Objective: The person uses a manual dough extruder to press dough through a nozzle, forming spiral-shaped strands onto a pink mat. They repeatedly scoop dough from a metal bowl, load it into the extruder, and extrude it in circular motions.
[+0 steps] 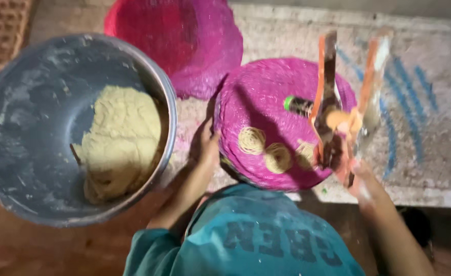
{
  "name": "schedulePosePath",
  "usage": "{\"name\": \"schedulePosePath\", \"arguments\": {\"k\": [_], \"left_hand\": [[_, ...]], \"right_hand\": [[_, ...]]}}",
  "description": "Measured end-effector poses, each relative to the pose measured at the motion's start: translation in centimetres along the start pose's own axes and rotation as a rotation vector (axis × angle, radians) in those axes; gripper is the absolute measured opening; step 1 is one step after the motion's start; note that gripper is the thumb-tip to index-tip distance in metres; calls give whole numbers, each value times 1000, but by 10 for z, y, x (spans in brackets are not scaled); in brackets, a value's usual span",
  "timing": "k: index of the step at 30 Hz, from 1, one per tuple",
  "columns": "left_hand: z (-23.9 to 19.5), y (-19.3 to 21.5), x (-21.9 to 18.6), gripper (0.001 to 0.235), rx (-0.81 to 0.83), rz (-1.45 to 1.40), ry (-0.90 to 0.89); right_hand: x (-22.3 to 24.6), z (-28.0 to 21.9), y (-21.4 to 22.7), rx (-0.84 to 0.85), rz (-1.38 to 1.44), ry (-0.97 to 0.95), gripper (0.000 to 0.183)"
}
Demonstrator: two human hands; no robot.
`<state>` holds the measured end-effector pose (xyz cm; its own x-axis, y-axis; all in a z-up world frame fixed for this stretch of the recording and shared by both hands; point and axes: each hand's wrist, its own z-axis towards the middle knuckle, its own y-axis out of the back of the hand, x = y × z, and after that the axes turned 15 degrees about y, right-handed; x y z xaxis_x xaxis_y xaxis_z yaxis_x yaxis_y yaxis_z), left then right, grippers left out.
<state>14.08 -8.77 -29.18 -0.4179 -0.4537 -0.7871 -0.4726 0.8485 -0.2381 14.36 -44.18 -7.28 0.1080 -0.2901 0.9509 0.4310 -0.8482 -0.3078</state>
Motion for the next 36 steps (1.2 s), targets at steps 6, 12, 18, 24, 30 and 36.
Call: {"name": "schedulePosePath", "arguments": {"k": [6,12,18,24,30,36], "left_hand": [[-96,4,5,73,23,19,-96],[-81,-23,-117,85,551,-283,-232],[-44,-74,-176,86,1415,-754,6],[4,-90,-166,29,1205,-920,-68],[24,-73,-148,28,1212,-958,-49],[38,-95,-151,26,1263,-1033,-116]], "right_hand": [[-31,20,19,85,-48,-158,113],[-49,29,30,384,-68,-433,112],[-27,53,14,324,-137,-788,87],[-14,99,7,539,-531,-587,87],[-32,103,-22,521,-711,-562,92],[-4,125,-26,509,-875,-494,77]]}}
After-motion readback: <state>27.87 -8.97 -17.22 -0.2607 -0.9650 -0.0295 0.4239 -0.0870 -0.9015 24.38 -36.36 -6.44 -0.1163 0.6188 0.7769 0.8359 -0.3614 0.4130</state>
